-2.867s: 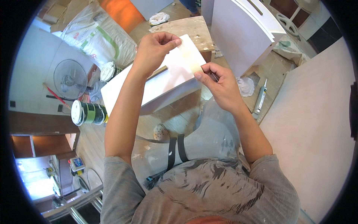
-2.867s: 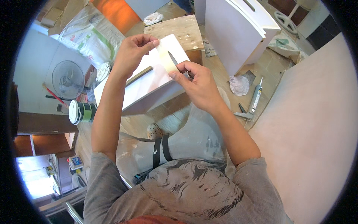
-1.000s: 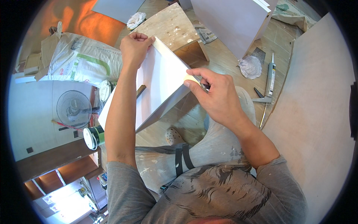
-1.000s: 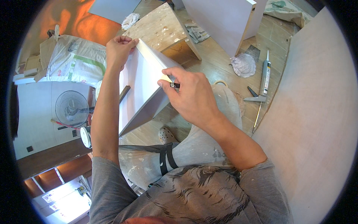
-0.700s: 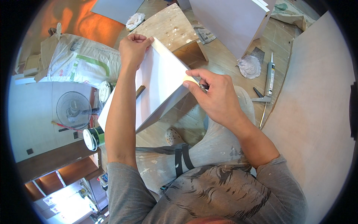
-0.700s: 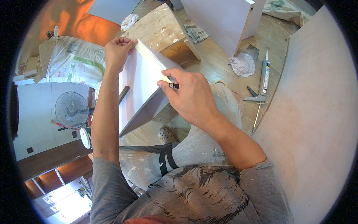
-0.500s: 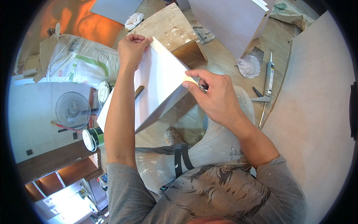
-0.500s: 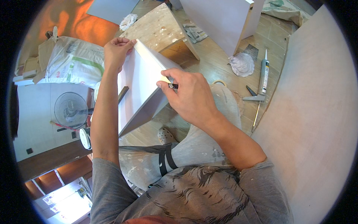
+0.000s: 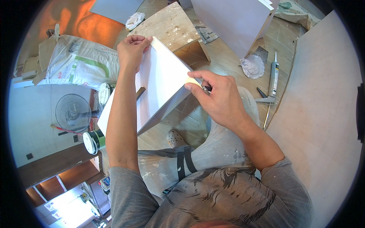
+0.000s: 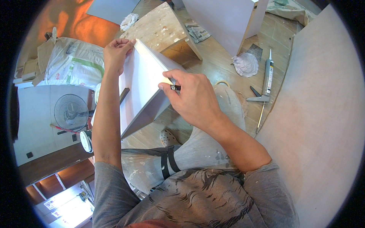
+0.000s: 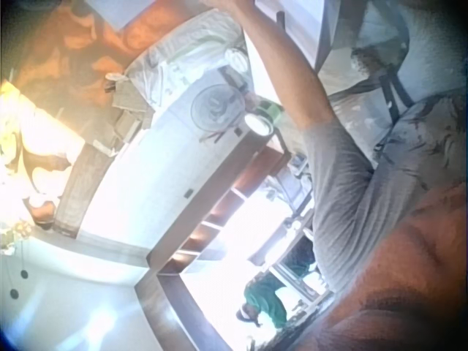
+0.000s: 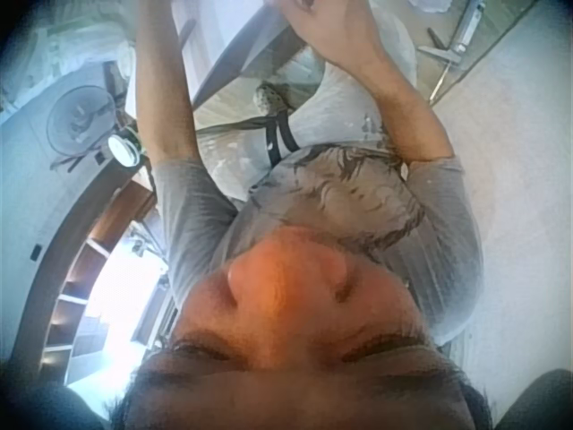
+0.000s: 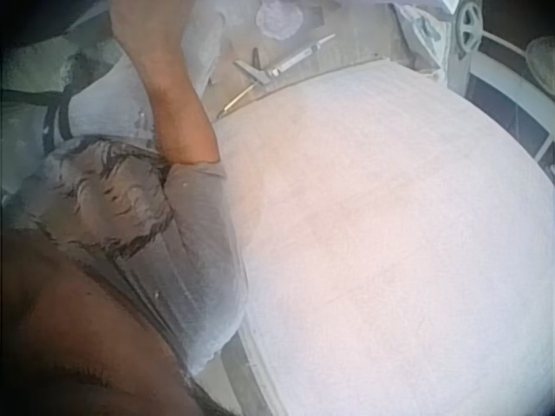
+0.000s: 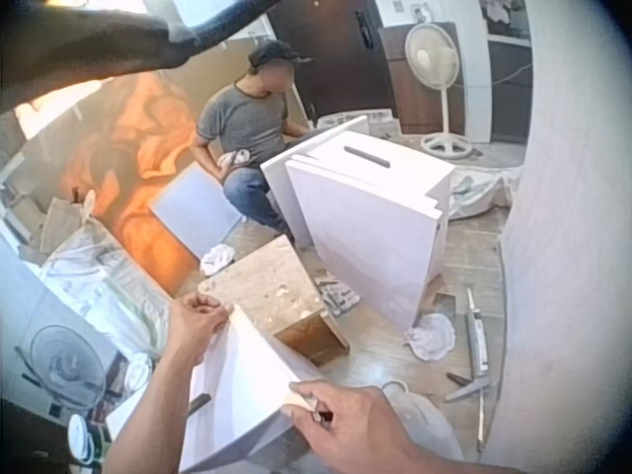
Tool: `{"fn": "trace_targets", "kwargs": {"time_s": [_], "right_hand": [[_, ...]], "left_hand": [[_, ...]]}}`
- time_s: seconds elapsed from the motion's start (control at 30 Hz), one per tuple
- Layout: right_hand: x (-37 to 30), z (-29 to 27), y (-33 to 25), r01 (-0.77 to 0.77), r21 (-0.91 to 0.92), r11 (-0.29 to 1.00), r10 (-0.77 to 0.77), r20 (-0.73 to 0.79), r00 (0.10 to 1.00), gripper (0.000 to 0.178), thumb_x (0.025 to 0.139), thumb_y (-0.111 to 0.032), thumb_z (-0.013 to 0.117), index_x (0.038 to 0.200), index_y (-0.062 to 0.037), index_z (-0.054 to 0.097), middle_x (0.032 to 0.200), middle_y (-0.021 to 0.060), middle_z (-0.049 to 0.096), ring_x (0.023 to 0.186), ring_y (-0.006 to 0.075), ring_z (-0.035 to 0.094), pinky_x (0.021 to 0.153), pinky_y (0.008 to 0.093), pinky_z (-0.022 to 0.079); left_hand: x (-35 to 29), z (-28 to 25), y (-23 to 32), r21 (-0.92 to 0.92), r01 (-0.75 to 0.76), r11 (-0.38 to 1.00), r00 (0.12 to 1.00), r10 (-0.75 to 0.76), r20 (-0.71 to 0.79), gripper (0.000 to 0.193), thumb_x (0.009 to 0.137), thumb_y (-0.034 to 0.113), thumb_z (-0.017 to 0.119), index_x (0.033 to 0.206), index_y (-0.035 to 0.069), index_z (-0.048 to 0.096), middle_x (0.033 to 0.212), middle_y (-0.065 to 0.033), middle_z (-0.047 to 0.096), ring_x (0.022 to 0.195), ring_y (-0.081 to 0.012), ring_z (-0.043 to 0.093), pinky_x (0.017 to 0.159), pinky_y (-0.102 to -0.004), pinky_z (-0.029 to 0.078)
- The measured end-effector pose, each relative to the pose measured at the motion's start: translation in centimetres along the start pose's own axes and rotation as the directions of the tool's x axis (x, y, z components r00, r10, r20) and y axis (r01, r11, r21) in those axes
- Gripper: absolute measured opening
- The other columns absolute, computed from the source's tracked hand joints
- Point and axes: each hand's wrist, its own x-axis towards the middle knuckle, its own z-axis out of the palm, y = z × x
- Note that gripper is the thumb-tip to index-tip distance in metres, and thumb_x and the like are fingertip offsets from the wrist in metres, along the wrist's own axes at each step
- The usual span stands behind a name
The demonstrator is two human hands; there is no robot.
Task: The person wipes a white cabinet door with a cloth, then applies masking tape to its edges. The person handles the door and tape throughout the clip.
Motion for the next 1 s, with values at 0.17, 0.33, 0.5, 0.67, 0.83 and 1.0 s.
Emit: {"fn": "trace_targets", "kwargs": {"time_s": [0.17, 0.33, 0.5, 0.67, 0.83, 1.0], "right_hand": [[0.1, -0.1, 0.0, -0.013, -0.006, 1.0, 0.013, 0.003, 1.0, 0.031, 0.092, -0.022, 0.074, 0.112, 0.002, 0.073, 0.079, 0.0237, 0.071, 0.067, 0.0342, 0.072, 0.061, 0.0407, 0.053], [0.1, 0.0, 0.0, -0.011, 0.0, 1.0, 0.011, 0.01, 1.0, 0.031, 0.092, -0.022, 0.074, 0.112, 0.002, 0.073, 0.078, 0.0236, 0.071, 0.066, 0.034, 0.072, 0.06, 0.0407, 0.053], [0.0, 0.5, 0.7, 0.033, 0.023, 0.999, -0.032, -0.05, 0.998, 0.032, 0.092, -0.023, 0.076, 0.115, -0.0017, 0.075, 0.064, 0.007, 0.06, 0.053, 0.0119, 0.05, 0.051, 0.0315, 0.038], [0.0, 0.4, 0.8, 0.031, 0.016, 0.999, -0.03, -0.051, 0.998, 0.032, 0.092, -0.023, 0.076, 0.115, -0.0018, 0.075, 0.063, 0.0064, 0.059, 0.053, 0.0119, 0.049, 0.051, 0.0318, 0.037], [0.1, -0.3, -0.2, -0.021, -0.015, 1.0, 0.021, 0.011, 1.0, 0.031, 0.092, -0.021, 0.073, 0.112, 0.0031, 0.073, 0.077, 0.0241, 0.071, 0.064, 0.0336, 0.07, 0.06, 0.0411, 0.052], [0.1, -0.3, -0.1, -0.031, -0.008, 0.999, 0.032, 0.016, 0.999, 0.031, 0.092, -0.02, 0.073, 0.114, 0.0023, 0.073, 0.077, 0.025, 0.071, 0.064, 0.0337, 0.07, 0.06, 0.0415, 0.052]], "left_hand": [[-0.4, 0.4, 0.8, 0.065, -0.001, 0.998, 1.0, 0.002, -0.015, 0.025, 0.083, 0.011, 0.087, 0.095, -0.001, 0.069, 0.084, -0.0053, 0.071, 0.074, -0.0098, 0.065, 0.068, -0.0204, 0.054], [0.0, 0.2, 0.6, 0.101, -0.006, 0.995, 1.0, 0.008, -0.023, 0.026, 0.082, 0.011, 0.088, 0.094, -0.002, 0.069, 0.085, -0.0059, 0.071, 0.075, -0.0103, 0.066, 0.069, -0.0207, 0.055], [0.0, 0.4, 0.7, 0.112, -0.012, 0.994, 0.999, 0.016, -0.04, 0.027, 0.08, 0.012, 0.089, 0.092, -0.002, 0.069, 0.084, -0.0063, 0.072, 0.072, -0.0102, 0.066, 0.066, -0.0212, 0.055], [0.1, 0.5, 0.7, 0.134, -0.022, 0.991, 0.998, 0.03, -0.057, 0.026, 0.077, 0.013, 0.09, 0.088, -0.002, 0.071, 0.08, -0.0066, 0.073, 0.068, -0.0101, 0.067, 0.062, -0.0228, 0.054], [0.0, 0.4, 1.0, 0.144, 0.0, 0.99, 0.999, 0.006, -0.038, 0.029, 0.079, 0.011, 0.09, 0.092, -0.002, 0.069, 0.083, -0.0061, 0.07, 0.073, -0.0108, 0.066, 0.066, -0.0213, 0.055], [0.0, 0.6, 1.1, 0.155, -0.016, 0.988, 0.998, 0.024, -0.052, 0.028, 0.078, 0.011, 0.09, 0.09, -0.002, 0.069, 0.082, -0.0063, 0.071, 0.071, -0.011, 0.067, 0.065, -0.0224, 0.055]]}}
